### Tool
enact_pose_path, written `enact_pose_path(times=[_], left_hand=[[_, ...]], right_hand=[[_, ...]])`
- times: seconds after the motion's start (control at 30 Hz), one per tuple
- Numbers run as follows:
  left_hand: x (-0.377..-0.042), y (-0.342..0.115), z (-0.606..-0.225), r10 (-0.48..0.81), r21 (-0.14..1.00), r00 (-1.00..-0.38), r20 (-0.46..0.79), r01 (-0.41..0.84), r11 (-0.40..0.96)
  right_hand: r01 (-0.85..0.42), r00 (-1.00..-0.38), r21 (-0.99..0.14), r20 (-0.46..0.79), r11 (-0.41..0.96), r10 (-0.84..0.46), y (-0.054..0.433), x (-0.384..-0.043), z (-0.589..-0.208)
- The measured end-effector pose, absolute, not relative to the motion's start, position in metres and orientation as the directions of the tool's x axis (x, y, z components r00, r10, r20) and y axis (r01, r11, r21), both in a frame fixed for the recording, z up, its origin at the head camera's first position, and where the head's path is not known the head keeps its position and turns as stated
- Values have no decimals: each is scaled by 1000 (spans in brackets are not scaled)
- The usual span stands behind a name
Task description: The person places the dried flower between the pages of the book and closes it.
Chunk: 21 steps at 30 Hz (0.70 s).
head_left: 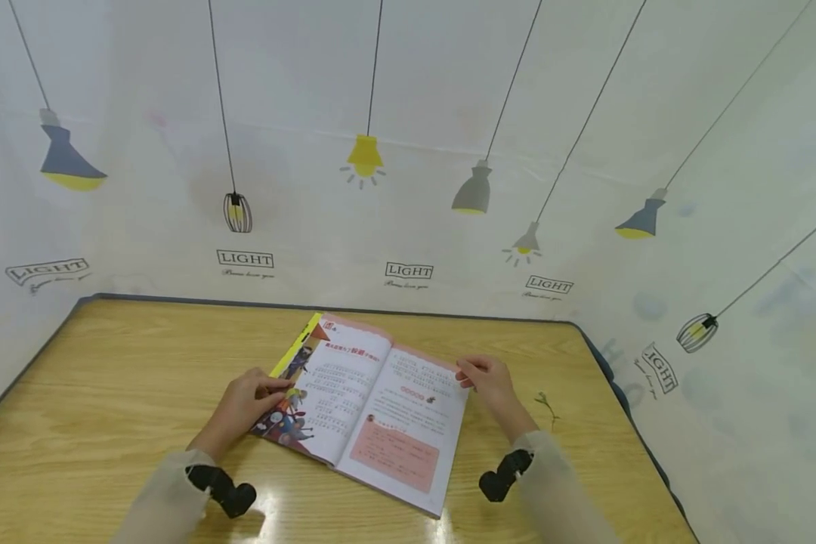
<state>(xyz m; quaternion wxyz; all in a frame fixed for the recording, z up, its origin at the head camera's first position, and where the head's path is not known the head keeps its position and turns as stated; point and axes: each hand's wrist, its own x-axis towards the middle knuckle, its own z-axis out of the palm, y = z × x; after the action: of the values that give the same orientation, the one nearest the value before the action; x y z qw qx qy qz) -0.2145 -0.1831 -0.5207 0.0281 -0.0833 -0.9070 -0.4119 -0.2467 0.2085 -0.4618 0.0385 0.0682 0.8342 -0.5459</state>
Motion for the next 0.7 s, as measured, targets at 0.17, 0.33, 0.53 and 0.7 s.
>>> enact_pose_path(times=[0.17, 0.33, 0.53, 0.7], left_hand=[[-214, -184, -525, 124, 748, -982, 143, 189, 636], [-212, -188, -530, 122, 764, -978, 169, 208, 611], [-212, -189, -535, 137, 771, -976, 167, 216, 599], [-212, -189, -535, 132, 771, -978, 161, 208, 602]], right_hand=[[160, -987, -884, -133, 440, 91, 245, -236, -468], [189, -981, -867, -141, 460, 136, 275, -227, -470], [186, -979, -857, -121, 481, 163, 311, -217, -475], [199, -972, -839, -104, 506, 211, 337, -208, -481]])
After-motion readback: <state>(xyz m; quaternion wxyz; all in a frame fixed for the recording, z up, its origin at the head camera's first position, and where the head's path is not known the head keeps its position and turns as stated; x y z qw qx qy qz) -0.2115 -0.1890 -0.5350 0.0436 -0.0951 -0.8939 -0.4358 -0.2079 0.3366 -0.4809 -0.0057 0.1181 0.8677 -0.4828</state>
